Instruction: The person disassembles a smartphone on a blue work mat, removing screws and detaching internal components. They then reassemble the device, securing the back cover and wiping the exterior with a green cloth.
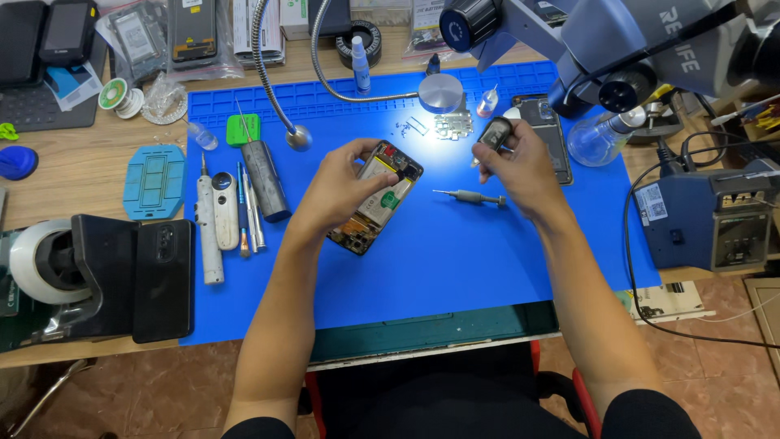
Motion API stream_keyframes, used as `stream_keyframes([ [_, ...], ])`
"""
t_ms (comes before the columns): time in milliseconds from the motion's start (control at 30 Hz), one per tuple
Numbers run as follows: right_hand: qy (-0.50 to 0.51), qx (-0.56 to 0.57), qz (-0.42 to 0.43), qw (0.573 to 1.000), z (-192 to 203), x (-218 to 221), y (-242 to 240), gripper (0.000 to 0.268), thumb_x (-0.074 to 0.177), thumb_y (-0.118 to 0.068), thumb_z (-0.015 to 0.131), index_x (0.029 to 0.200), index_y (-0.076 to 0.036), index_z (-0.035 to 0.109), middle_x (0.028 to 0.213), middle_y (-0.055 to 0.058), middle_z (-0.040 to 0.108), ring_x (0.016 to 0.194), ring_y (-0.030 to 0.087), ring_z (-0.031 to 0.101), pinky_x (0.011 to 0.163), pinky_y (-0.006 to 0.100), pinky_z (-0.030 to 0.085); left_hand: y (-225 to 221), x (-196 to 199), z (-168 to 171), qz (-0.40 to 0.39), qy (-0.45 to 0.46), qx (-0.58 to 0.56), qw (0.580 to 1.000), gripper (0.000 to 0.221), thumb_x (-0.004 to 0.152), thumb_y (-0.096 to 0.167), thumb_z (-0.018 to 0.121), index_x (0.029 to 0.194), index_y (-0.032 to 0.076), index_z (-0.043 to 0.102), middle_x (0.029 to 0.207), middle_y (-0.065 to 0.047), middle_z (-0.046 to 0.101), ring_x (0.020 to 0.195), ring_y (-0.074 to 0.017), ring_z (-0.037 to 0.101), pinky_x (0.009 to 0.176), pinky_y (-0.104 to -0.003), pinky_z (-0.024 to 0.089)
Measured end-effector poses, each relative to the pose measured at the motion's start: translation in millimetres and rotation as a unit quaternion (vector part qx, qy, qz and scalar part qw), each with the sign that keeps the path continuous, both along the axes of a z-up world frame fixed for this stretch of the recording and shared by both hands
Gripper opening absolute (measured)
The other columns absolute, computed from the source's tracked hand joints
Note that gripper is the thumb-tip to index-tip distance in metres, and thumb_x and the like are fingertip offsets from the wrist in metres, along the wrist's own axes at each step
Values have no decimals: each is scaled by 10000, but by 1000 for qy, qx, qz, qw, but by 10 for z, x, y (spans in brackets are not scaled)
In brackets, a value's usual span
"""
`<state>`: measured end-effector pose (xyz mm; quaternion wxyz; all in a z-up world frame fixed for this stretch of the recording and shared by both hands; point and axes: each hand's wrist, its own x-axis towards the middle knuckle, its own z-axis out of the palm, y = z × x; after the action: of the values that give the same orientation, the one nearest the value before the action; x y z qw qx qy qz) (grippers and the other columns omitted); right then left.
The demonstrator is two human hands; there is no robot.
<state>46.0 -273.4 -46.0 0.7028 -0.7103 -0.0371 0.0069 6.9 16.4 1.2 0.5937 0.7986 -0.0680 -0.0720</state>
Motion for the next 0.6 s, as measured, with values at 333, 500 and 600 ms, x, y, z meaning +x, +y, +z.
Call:
stream_keyframes([
  [333, 64, 80, -73, 992, 130, -280, 568, 294, 984, -154, 782, 1039, 66, 595, 918, 244, 746, 807, 324, 804, 714, 412, 715, -471, -67, -379, 44, 151, -289, 944, 317, 1014, 163, 685, 1282, 10, 610, 1120, -203, 735, 1039, -331, 735, 942, -552, 607],
  [500, 49, 83, -105, 990, 163, -314, 592, 285, 934, -110, 835, 965, 51, 602, 858, 256, 759, 749, 321, 807, 671, 411, 723, -585, -215, -246, 28, 66, -257, 964, 262, 1055, 118, 614, 1285, 2, 570, 1197, -207, 680, 1261, -368, 636, 1151, -636, 440],
  [600, 28, 45, -111, 992, 185, -322, 605, 286, 938, -134, 841, 964, 33, 610, 850, 238, 763, 734, 294, 804, 660, 390, 718, -596, -234, -315, 19, 54, -271, 961, 251, 1061, 112, 593, 1289, 14, 560, 1174, -181, 686, 1228, -329, 635, 1142, -613, 450],
])
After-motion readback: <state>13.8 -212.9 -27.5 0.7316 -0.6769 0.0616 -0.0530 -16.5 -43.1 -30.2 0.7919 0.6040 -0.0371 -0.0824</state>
